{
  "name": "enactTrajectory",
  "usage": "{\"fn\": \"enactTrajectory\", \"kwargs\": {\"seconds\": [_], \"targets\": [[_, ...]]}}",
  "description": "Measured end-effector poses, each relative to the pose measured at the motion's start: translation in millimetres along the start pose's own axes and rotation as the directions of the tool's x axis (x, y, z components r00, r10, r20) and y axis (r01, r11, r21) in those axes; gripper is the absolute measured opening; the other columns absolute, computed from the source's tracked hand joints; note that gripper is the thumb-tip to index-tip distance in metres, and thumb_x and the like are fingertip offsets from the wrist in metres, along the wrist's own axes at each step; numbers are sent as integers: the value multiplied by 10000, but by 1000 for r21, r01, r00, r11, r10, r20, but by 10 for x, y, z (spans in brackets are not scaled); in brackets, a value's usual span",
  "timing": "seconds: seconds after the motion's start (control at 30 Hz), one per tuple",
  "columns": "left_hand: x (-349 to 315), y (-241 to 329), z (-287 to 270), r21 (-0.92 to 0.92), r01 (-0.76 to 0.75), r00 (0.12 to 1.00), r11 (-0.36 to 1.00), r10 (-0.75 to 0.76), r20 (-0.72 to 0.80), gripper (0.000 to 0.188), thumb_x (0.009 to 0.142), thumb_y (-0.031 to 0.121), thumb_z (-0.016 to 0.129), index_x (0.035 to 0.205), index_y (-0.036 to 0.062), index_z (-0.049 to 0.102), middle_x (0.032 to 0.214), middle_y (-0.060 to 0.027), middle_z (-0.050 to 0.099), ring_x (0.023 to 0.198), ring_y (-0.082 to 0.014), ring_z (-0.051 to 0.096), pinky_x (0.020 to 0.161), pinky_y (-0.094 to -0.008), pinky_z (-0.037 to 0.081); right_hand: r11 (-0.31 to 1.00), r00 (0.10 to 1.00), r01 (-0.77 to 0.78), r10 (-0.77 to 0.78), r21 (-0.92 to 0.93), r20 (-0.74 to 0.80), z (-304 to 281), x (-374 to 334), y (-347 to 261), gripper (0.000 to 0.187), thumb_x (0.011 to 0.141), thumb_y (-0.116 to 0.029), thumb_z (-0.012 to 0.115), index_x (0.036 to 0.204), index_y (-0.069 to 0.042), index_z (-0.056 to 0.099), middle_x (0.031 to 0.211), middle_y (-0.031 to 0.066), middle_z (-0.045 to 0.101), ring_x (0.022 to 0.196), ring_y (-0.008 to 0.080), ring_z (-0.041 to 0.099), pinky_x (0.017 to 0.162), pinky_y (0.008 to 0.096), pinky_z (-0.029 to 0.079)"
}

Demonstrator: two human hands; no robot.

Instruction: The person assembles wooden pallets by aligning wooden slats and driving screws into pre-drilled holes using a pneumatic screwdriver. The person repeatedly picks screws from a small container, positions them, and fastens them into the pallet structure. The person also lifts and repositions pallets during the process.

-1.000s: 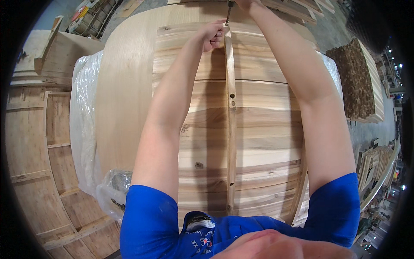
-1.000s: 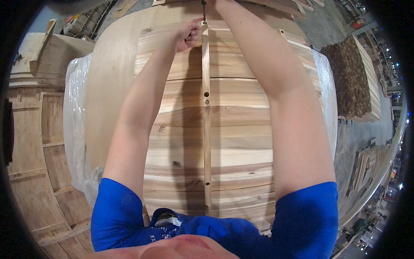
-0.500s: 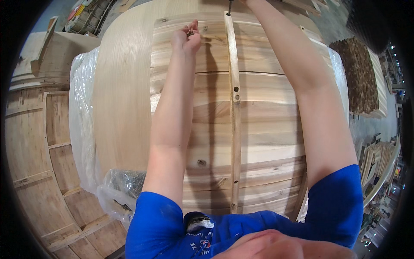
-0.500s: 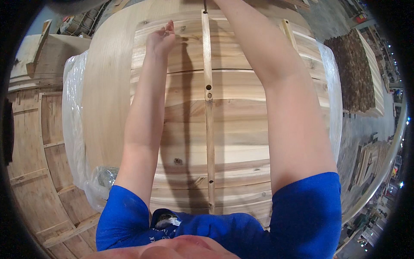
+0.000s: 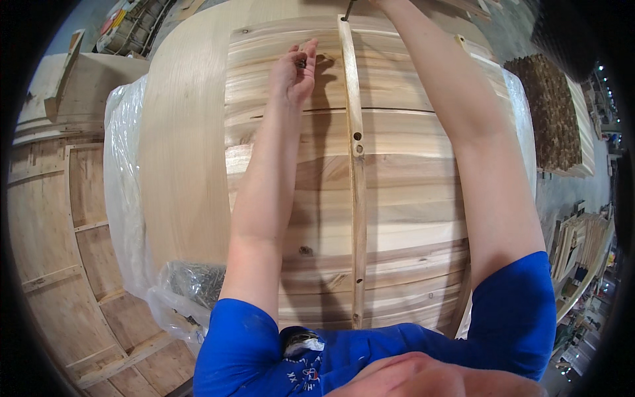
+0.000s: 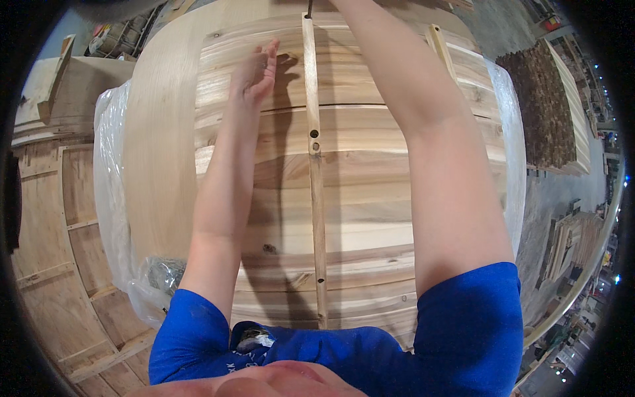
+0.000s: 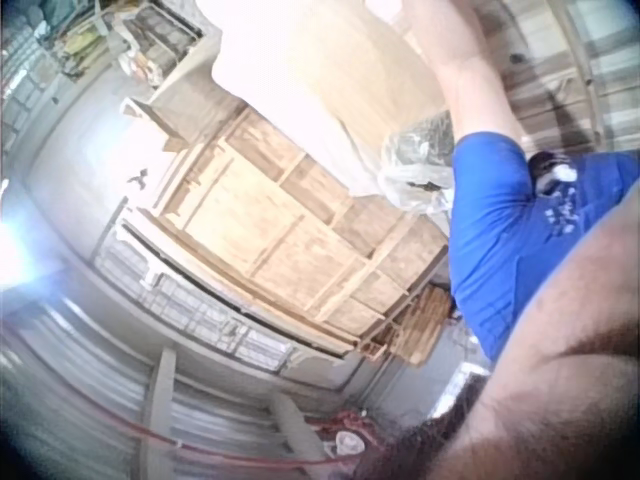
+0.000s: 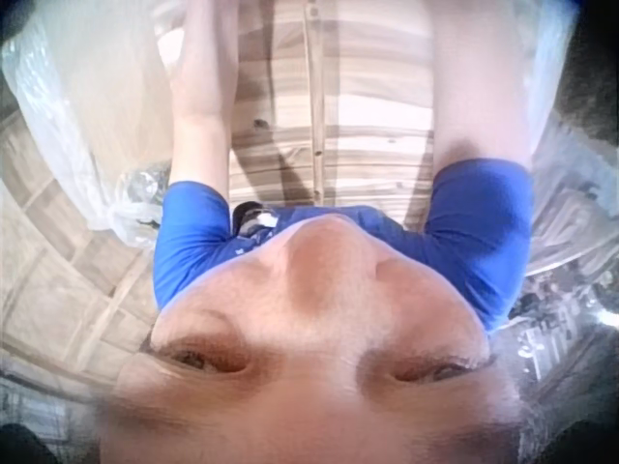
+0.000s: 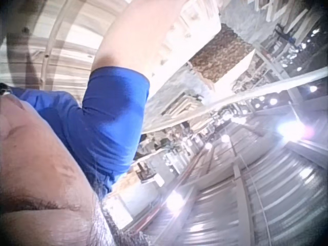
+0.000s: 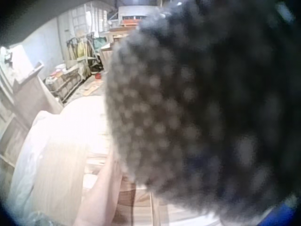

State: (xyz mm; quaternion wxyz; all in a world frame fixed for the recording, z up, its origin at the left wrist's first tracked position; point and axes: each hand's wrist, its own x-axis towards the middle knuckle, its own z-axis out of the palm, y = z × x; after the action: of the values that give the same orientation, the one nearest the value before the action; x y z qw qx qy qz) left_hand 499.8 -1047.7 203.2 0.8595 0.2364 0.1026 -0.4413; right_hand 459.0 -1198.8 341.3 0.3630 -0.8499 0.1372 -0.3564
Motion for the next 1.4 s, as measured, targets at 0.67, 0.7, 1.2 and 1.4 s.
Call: {"fn": "enactTrajectory", "kwargs": {"seconds": [0.67, 0.7, 1.2, 1.4], "targets": [[-490, 30, 65, 422, 6, 989, 907, -69, 133, 199, 886, 88, 516, 1064, -1, 508, 945, -99, 582, 663, -87, 481, 572, -193, 432, 999, 1000, -23, 22, 27, 17, 96, 98, -24, 192, 738, -131, 565, 874, -1, 524, 676, 93, 538, 618, 210, 565, 554, 356, 472], [-584, 55, 100, 449, 8, 987, 894, -78, 139, 213, 881, 88, 527, 1075, 4, 507, 939, -91, 583, 662, -87, 481, 575, -193, 431, 999, 999, -38, 38, 28, 6, 46, 79, -4, 192, 737, -130, 566, 873, -1, 525, 674, 93, 538, 616, 210, 566, 552, 356, 472], [-2937, 549, -730, 392, 57, 993, 918, -94, 74, 114, 878, 102, 520, 990, 86, 536, 757, 0, 524, 504, -59, 362, 486, -219, 317, -32, 890, -108, -449, 994, 83, -662, -2408, -2339, 257, 753, -237, 684, 774, -32, 531, 617, 81, 563, 580, 230, 549, 590, 369, 458], [-4375, 266, -701, 839, -9, 994, 544, -87, 66, 239, 847, 185, 539, 1066, 89, 537, 926, -44, 553, 717, -127, 461, 627, -266, 384, -248, 930, -63, -367, 967, -34, -877, -3620, -3563, 273, 755, -177, 675, 880, -11, 498, 657, 75, 553, 599, 203, 535, 583, 354, 446]]}}
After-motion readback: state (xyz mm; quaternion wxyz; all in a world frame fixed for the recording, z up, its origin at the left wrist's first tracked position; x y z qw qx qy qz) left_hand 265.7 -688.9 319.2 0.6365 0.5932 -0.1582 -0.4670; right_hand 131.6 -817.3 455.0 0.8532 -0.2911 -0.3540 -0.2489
